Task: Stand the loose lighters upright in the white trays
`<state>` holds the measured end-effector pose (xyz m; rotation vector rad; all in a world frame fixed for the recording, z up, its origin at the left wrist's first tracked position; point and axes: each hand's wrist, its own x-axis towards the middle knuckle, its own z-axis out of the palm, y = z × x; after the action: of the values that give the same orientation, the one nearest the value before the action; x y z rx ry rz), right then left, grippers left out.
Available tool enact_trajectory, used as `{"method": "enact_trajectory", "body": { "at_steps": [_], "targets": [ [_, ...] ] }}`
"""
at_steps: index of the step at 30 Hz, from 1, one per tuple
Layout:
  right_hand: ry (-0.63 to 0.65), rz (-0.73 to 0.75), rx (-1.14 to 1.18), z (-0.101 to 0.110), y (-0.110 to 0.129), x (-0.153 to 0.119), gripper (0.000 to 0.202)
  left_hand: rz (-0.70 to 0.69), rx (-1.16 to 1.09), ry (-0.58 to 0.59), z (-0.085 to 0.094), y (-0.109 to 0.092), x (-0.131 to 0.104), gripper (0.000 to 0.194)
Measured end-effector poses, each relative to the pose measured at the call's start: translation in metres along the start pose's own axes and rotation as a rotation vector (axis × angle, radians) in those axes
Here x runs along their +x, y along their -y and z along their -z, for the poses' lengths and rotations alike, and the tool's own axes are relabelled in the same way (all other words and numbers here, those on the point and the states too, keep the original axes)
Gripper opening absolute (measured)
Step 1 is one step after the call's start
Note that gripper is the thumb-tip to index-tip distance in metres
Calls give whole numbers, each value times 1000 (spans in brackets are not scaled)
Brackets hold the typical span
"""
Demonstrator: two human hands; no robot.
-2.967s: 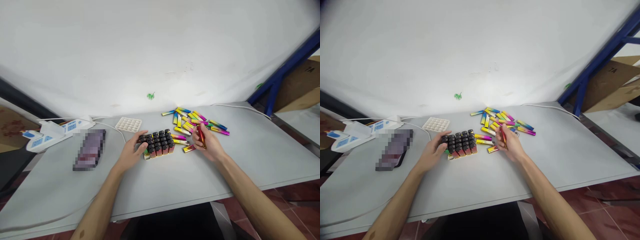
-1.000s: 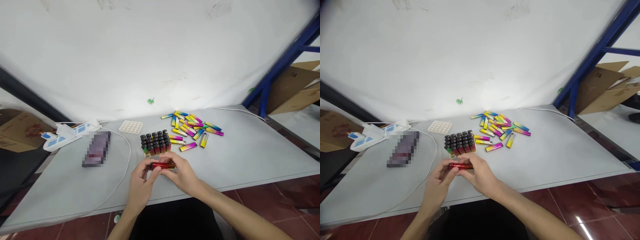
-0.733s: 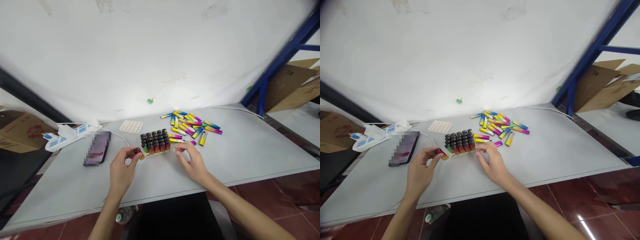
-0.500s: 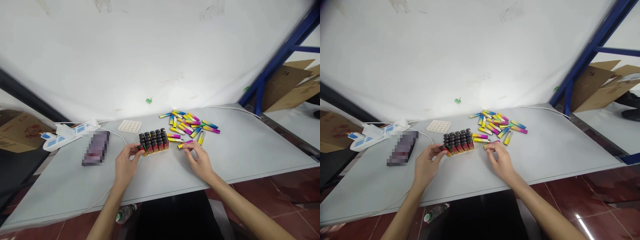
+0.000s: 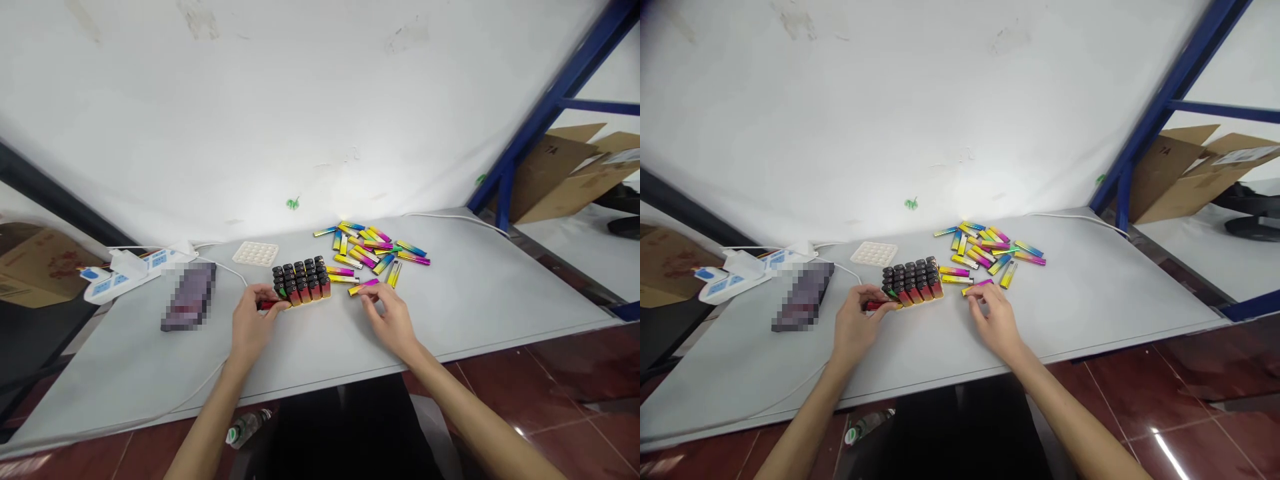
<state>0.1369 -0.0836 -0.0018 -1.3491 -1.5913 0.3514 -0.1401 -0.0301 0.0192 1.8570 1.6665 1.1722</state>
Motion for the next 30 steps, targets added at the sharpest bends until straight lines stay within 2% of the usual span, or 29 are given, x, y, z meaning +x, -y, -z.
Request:
{"method": "enact_trajectory", "body": {
  "at_steps": [2,5,9,11,13,17,21,25,30],
  "targets": [
    [12,-15,7,0,0,0,13,7,15,-22,1,1,-1,32],
    [9,-8,13,0,0,1,13,-69,92,0,1,4,0,32],
    [20,-13,13,-1,-1,1,13,-291,142,78,-2,10,3,31],
    [27,-16,15,-1,-1,1,13,-407,145,55,-5,12,3,37],
    [29,-18,18,-1,-1,1,13,-462,148,29,-7,11,2,48],
    [30,-27,11,0,0,1,13,-459,133,33,-16,3,-4,76],
    [25,-15,13,0,0,2,13,-440,90,58,-26,0,-14,91],
    [31,-17,6,0,1,2,13,-371,73,115,-32,-1,-22,97],
    [48,-29,13,0,2,1,13,-276,22,72,-34,0,-21,101]
  ]
}}
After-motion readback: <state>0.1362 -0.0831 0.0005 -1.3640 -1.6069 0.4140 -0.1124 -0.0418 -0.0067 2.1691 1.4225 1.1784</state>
